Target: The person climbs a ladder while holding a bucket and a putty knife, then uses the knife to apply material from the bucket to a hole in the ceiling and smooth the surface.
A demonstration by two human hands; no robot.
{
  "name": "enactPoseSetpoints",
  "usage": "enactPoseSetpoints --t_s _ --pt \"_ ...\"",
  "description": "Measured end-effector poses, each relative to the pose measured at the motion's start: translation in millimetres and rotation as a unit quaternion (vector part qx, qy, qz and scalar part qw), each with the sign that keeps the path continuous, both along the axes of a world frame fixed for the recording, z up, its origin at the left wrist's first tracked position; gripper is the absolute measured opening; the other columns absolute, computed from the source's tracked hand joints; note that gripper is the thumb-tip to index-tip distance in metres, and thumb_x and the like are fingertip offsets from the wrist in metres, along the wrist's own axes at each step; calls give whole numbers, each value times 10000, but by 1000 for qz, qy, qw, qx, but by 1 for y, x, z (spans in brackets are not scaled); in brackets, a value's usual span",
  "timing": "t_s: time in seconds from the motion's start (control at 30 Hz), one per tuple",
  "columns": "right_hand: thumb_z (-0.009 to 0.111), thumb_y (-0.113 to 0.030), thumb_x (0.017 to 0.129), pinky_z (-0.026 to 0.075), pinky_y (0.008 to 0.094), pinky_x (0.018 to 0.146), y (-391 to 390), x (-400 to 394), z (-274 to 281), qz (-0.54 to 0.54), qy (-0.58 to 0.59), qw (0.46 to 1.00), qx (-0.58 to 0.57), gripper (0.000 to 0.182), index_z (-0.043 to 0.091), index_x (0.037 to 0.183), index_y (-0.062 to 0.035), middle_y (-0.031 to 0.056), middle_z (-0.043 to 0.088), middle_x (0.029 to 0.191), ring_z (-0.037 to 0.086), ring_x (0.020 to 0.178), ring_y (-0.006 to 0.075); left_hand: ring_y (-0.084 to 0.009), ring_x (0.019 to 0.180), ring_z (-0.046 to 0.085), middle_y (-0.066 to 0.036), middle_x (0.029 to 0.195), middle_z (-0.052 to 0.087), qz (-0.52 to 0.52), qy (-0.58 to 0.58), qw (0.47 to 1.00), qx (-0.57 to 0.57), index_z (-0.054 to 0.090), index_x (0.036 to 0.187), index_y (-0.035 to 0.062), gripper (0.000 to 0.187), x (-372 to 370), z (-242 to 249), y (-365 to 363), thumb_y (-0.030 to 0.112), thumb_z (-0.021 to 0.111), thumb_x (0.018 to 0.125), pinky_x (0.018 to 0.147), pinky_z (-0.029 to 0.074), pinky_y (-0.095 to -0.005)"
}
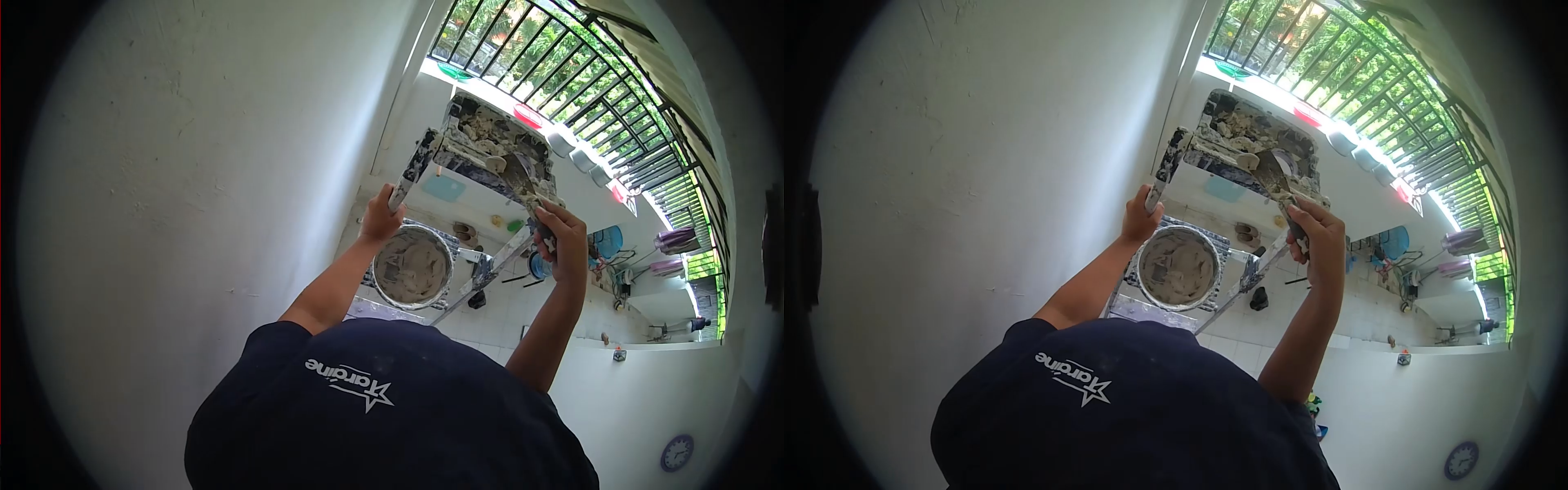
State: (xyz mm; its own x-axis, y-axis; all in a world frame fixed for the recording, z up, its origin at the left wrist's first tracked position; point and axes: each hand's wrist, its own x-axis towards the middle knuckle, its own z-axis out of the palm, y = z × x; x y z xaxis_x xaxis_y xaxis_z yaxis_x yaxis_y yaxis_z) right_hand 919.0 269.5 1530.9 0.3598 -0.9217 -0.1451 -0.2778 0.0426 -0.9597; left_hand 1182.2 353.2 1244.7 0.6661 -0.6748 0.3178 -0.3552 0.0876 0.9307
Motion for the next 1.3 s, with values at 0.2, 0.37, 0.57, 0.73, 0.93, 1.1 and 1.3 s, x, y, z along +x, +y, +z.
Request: enactPoseSetpoints --t_s 0.2,0.37,0.57,0.73,0.93,1.1,1.3 --pt "650 -206 966 289 180 329 -5 -10 -36 -64 -228 953 191 334 646 1242 -18 93 609 689 398 376 78 -486 842 642 -248 856 665 1 -2 1000 2 539 1084 48 278 -1 5 2 99 633 827 735 521 -495" --pt "565 -265 1033 278 176 321 2 -32 -38 -5 -386 888 251 412 560 1353 -7 92 591 697 365 372 63 -477 833 653 -239 854 668 1 -15 1000 -18 544 1077 41 269 0 2 1 97 633 829 734 529 -482" --pt "544 -193 1013 313 178 363 34 -44 -6 72 -408 890 190 463 502 1401 56 122 617 766 402 399 72 -472 813 656 -231 841 663 4 -27 999 -24 550 1076 42 267 0 1 0 99 624 826 722 531 -475" --pt "640 -94 903 377 224 452 62 -51 -31 57 -234 969 44 514 538 1377 74 135 653 789 511 493 111 -479 829 655 -240 851 670 8 -22 1000 -19 552 1076 44 270 0 -1 -2 113 621 824 727 530 -484" --pt "701 -43 849 392 224 533 89 -65 -156 45 -5 999 -13 480 644 1325 -42 -1 631 750 506 589 51 -481 828 661 -241 829 675 18 -26 999 -7 558 1090 51 283 -1 -1 -1 107 624 820 718 529 -495" --pt "695 -112 832 527 366 913 94 -47 -330 122 208 960 -145 451 671 1280 -65 232 721 1123 714 1039 350 -489 839 653 -251 842 676 -13 19 999 25 563 1100 57 299 0 4 1 121 625 815 724 530 -503" --pt "670 -127 815 537 417 889 78 -32 -309 113 222 954 -168 439 693 1251 -91 230 718 1102 703 1005 386 -490 843 651 -253 853 677 19 -22 1000 -9 565 1097 58 303 0 -2 -4 145 630 814 734 534 -492"
